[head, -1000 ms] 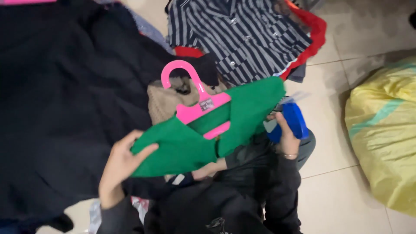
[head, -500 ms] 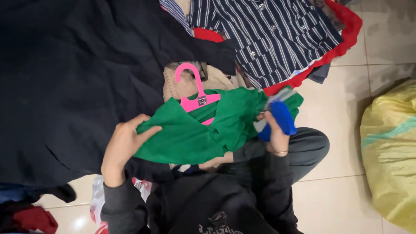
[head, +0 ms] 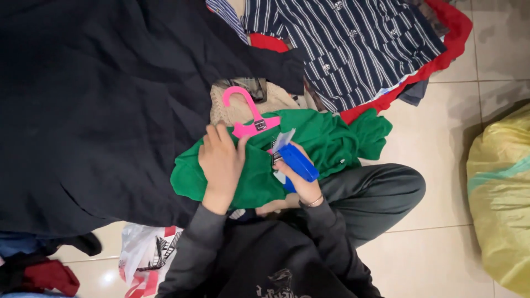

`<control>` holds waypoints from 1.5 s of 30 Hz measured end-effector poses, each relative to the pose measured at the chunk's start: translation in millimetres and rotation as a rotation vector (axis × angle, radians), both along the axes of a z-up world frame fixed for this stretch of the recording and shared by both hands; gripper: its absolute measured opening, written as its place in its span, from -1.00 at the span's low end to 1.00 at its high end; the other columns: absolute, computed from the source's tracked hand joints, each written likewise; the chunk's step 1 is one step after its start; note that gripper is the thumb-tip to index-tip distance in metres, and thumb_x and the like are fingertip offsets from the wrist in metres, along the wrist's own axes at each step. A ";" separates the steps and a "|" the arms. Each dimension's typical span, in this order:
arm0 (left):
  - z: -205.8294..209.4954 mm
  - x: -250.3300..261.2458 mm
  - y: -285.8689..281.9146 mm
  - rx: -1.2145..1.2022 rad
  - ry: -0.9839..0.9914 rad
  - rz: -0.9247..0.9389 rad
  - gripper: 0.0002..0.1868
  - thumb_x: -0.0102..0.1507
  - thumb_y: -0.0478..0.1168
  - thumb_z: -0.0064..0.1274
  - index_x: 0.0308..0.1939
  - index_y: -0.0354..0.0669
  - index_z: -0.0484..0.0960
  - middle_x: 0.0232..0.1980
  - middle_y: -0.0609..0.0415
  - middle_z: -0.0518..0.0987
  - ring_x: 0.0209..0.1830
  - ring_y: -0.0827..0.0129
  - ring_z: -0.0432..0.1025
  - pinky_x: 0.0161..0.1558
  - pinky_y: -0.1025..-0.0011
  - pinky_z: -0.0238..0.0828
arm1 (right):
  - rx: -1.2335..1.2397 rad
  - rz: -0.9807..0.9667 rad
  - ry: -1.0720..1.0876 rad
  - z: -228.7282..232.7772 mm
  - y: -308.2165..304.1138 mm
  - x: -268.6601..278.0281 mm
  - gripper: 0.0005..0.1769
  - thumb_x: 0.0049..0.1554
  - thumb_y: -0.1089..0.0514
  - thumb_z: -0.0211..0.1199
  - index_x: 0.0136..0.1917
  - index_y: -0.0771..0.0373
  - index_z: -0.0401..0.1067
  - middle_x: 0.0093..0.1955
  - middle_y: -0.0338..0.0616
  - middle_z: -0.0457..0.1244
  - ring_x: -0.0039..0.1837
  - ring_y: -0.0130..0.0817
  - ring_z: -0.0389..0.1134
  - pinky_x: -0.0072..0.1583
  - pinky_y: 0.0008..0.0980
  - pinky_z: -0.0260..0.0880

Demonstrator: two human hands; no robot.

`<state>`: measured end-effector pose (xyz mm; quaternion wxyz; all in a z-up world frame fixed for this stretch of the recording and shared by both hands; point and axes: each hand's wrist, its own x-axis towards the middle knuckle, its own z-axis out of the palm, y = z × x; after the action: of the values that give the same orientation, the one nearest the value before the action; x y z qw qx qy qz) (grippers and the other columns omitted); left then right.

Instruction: Attaching price or brand tags to clothing items using a tagging gun and then placing the items on hangers.

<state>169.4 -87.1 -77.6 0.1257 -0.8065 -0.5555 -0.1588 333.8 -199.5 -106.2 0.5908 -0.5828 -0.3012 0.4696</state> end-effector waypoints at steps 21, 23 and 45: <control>29.5 -43.3 -0.8 -0.432 -0.769 0.000 -0.86 0.18 -0.42 0.01 -0.19 -0.36 0.58 -0.15 -0.09 0.41 -0.26 -0.03 0.57 -0.28 0.23 0.60 | 0.080 0.085 0.017 8.9 37.1 -3.7 -0.38 0.07 0.40 0.40 0.39 0.32 0.34 -0.14 0.13 0.37 -0.11 -0.23 0.47 0.00 -0.17 0.55; 23.7 -47.9 0.7 -0.524 -0.913 0.005 -0.86 0.23 -0.44 0.01 -0.15 -0.27 0.61 -0.09 -0.07 0.49 -0.15 -0.06 0.57 -0.25 0.25 0.58 | 0.080 0.109 0.036 5.9 42.7 -6.6 -0.33 0.07 0.40 0.41 0.42 0.32 0.29 -0.16 0.13 0.36 -0.10 -0.20 0.48 -0.02 -0.21 0.55; 10.7 -66.5 3.0 -0.768 -1.053 -0.107 -0.46 0.16 -0.50 -0.14 0.09 -0.04 0.77 0.00 0.03 0.69 0.02 0.20 0.56 0.12 0.20 0.49 | -0.436 0.104 0.791 10.4 42.0 -50.3 -0.77 0.06 0.25 0.39 -0.07 0.41 0.45 -0.24 0.24 0.35 -0.12 0.13 0.50 -0.01 -0.02 0.58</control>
<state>102.9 -84.1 -66.8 -0.4683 -0.6348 -0.5191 -0.3291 283.5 -157.6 -95.8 0.4996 -0.4535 0.0248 0.7376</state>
